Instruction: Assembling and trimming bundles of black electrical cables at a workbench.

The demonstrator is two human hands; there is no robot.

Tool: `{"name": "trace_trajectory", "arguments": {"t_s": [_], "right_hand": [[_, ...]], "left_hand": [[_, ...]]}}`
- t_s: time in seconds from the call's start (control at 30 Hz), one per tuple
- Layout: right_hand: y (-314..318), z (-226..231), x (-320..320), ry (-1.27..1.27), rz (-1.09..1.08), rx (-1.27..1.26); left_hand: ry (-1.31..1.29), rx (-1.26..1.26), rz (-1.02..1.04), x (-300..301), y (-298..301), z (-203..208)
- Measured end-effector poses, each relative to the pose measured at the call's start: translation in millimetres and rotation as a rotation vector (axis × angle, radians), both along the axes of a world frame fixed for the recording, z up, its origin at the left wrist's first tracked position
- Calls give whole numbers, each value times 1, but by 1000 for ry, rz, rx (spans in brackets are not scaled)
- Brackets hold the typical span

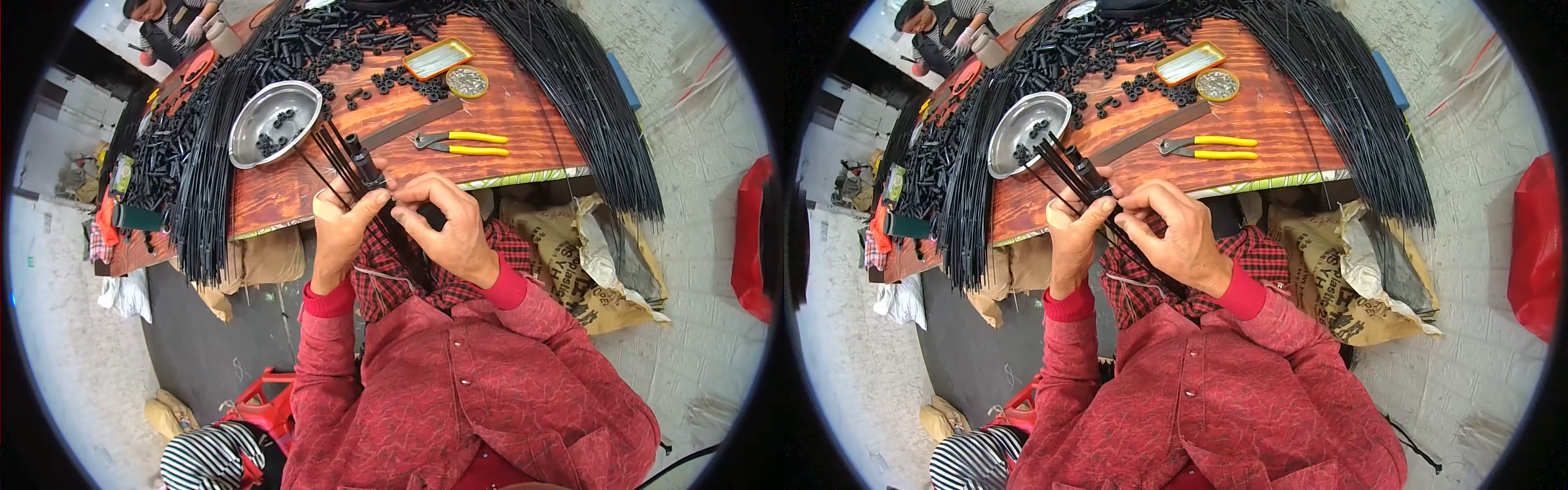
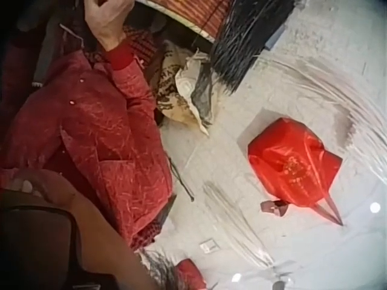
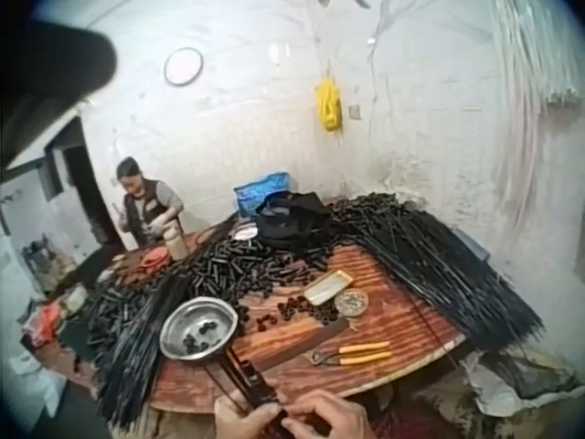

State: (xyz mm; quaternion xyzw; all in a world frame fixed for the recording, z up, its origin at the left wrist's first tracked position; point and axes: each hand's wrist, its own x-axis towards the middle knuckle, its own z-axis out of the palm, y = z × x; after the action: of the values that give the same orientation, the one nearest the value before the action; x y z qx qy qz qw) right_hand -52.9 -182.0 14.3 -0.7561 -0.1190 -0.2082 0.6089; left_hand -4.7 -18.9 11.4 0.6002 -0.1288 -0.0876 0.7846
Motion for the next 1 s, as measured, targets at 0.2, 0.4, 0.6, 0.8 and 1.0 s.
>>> {"name": "trace_trajectory", "arguments": {"t_s": [0.2,0.4,0.6,0.8,1.0], "right_hand": [[-5,2,7,158,-58,-47],[-16,-9,12,553,274,474],[-19,-16,11,722,429,737],[-12,-20,0,410,335,582],[-35,-13,8,263,271,446]], "left_hand": [[-52,92,27,-2,-3,-2],[-29,42,17,-3,-6,0],[-38,76,11,-3,-7,3],[18,23,-29,-1,-9,3],[-69,109,-1,-4,-13,5]]}}
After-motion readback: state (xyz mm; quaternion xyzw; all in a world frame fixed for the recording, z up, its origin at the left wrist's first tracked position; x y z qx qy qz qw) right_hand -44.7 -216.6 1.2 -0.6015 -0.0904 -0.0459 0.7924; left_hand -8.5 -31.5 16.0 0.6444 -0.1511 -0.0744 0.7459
